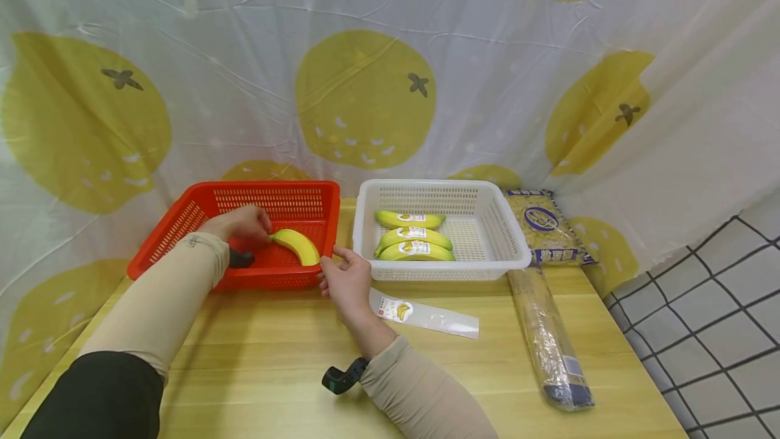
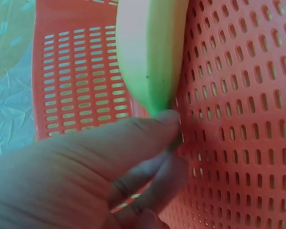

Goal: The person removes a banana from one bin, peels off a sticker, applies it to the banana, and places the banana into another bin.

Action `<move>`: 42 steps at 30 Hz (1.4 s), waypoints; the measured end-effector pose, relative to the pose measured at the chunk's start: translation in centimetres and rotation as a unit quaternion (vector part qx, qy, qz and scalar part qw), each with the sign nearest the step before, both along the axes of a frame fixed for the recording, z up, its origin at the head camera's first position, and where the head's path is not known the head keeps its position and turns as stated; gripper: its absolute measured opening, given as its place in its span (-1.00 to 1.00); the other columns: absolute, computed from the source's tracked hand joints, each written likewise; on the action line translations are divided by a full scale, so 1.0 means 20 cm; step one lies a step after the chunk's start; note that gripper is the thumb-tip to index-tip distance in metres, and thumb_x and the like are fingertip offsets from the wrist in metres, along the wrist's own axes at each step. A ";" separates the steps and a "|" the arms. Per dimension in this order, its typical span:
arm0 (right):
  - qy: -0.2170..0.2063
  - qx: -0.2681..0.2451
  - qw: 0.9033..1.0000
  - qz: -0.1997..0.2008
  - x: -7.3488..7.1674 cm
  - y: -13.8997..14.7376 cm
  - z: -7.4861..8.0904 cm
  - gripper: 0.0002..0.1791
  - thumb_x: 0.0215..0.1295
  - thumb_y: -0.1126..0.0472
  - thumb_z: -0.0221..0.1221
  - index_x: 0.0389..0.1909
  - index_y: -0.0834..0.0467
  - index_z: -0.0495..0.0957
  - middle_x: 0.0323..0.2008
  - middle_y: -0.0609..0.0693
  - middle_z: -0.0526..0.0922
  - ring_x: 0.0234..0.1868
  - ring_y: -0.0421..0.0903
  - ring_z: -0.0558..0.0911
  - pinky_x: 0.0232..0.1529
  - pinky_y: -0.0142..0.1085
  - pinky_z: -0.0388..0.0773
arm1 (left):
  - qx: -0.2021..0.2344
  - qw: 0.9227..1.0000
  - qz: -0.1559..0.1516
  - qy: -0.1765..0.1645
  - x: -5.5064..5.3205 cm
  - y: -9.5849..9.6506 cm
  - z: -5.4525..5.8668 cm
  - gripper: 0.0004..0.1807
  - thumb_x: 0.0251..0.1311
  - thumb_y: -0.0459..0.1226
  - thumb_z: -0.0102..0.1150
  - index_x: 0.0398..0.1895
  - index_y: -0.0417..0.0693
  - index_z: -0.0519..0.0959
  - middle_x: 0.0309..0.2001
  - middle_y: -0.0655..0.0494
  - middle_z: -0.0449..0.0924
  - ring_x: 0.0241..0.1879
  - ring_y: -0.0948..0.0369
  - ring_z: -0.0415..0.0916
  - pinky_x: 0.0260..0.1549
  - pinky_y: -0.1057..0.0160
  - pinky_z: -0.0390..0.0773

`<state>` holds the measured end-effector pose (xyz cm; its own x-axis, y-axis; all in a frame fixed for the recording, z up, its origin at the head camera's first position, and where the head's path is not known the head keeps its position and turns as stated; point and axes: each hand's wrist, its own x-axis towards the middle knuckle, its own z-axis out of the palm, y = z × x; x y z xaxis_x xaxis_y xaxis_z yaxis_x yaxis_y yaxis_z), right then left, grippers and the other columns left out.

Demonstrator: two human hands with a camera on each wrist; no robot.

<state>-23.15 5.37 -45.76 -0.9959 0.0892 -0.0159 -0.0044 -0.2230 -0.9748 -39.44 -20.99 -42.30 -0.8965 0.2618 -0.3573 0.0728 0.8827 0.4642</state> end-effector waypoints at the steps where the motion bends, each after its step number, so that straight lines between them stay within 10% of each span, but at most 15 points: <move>1: 0.001 0.000 1.000 0.000 0.00 0.00 0.00 -0.52 0.33 0.33 0.31 0.25 0.36 0.54 -0.59 0.02 0.64 -0.71 -0.17 0.53 -0.69 -0.43 0.51 | -0.006 1.000 -0.004 -0.005 0.01 0.00 0.00 -0.65 0.19 -0.22 0.41 -0.02 -0.19 0.62 -0.12 -0.03 0.58 -0.10 0.01 0.42 -0.09 0.10 0.50; 12: 0.000 0.003 1.000 0.001 0.00 0.00 -0.01 -0.53 0.34 0.33 0.31 0.25 0.34 0.55 -0.58 0.04 0.65 -0.70 -0.18 0.54 -0.68 -0.42 0.52 | -0.021 0.999 -0.033 -0.012 -0.01 -0.02 0.00 -0.81 0.20 -0.27 0.32 -0.56 -0.06 0.62 -0.60 0.18 0.35 -0.49 0.17 0.30 -0.46 0.25 0.35; 23: 0.002 0.008 1.000 -0.003 -0.01 0.00 -0.01 -0.55 0.35 0.33 0.30 0.23 0.33 0.56 -0.55 0.09 0.67 -0.70 -0.18 0.54 -0.68 -0.41 0.53 | 0.018 0.997 -0.029 0.071 -0.03 0.03 0.03 -0.79 0.21 -0.22 0.45 -0.13 -0.11 0.78 -0.18 0.01 0.74 -0.18 0.04 0.53 -0.08 0.07 0.56; 42: 0.003 -0.020 1.000 -0.002 0.00 -0.01 -0.02 -0.53 0.34 0.34 0.31 0.24 0.37 0.53 -0.57 0.06 0.64 -0.70 -0.19 0.55 -0.66 -0.38 0.57 | -0.012 0.988 0.061 0.144 0.02 -0.02 0.19 -0.70 0.33 -0.20 0.32 0.04 -0.14 0.74 0.08 -0.18 0.69 -0.02 -0.11 0.53 0.04 -0.19 0.51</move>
<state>-23.21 5.14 -46.09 -0.9956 0.0925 -0.0138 -0.0109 -0.2613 -0.9652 -38.94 -21.44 -38.56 -0.9862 0.1401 -0.0884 0.0909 0.9037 0.4183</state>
